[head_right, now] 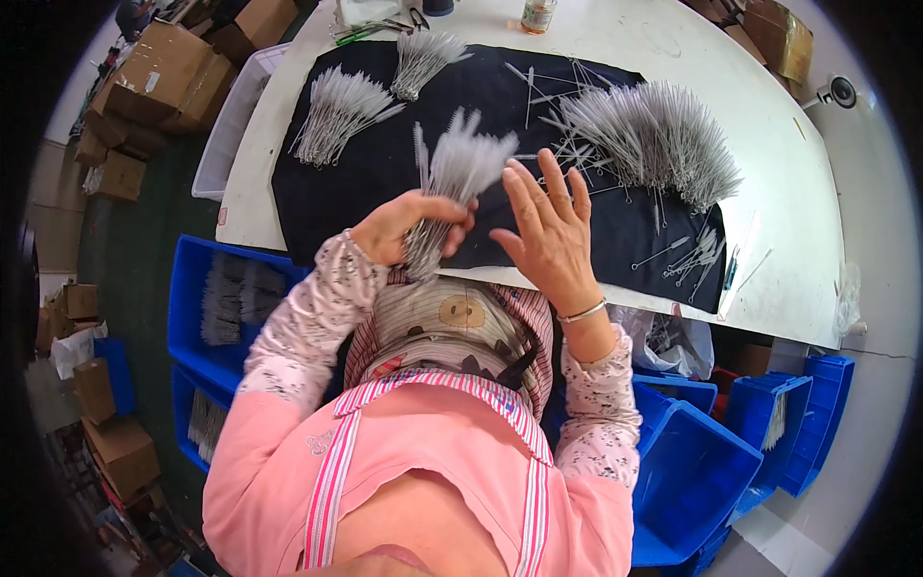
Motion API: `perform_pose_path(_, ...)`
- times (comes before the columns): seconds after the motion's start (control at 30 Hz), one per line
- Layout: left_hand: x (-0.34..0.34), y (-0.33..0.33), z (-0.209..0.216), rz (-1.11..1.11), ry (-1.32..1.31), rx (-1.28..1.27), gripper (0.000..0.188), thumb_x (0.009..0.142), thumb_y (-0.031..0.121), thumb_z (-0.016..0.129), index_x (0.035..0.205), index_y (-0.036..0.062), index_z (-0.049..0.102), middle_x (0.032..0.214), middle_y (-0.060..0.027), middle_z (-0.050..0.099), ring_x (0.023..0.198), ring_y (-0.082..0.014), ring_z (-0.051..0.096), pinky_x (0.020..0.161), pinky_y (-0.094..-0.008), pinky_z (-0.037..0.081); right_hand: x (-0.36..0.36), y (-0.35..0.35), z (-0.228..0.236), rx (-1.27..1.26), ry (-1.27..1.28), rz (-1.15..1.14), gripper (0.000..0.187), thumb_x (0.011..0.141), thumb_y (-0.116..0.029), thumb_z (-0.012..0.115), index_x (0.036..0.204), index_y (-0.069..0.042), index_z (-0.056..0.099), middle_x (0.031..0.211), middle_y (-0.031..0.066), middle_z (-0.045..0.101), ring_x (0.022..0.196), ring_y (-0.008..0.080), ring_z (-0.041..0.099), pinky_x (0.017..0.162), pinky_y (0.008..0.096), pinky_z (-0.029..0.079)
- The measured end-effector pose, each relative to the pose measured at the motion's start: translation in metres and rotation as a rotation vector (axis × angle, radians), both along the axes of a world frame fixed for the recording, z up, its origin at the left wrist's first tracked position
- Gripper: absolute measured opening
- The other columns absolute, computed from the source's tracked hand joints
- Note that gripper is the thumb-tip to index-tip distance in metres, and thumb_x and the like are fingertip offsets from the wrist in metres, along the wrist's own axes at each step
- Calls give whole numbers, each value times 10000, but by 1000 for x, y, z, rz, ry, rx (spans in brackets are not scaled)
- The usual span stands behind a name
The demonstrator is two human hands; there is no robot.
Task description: The person gathers loose white wire brushes from a table and aligns them into neat bundles. They hold the bundles in their hands, occasionally adjusting the alignment, and place the finished bundles onto a black mat on the table. The process involves repetitive picking, aligning, and placing of the brushes.
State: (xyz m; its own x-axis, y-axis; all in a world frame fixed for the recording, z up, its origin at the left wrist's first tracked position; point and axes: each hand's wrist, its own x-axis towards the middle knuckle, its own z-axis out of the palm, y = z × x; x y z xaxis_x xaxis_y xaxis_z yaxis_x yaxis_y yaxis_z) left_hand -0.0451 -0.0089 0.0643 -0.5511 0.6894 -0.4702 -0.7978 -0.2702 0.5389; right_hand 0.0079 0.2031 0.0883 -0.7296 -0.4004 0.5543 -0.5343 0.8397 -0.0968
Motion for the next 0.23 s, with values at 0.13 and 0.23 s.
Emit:
perform_pose_path(0.13, 23, 5, 19, -250, 1, -177, 119, 776, 54, 655, 844, -38, 623, 705, -129, 631, 595, -199, 631, 555, -317, 540, 0, -15, -2, 200, 25, 246, 576, 736, -215, 638, 1291, -152, 500, 1406, 18, 432, 1361, 256, 314, 1120, 511, 139)
perform_pose_path(0.23, 28, 4, 33, -349, 30, -174, 183, 796, 57, 630, 949, -42, 615, 733, -134, 637, 613, -208, 637, 577, -329, 548, -1, -25, 0, 292, 94, 218, 538, 787, -215, 577, 1316, -181, 490, 1446, 8, 381, 1362, 258, 313, 1117, 558, 103)
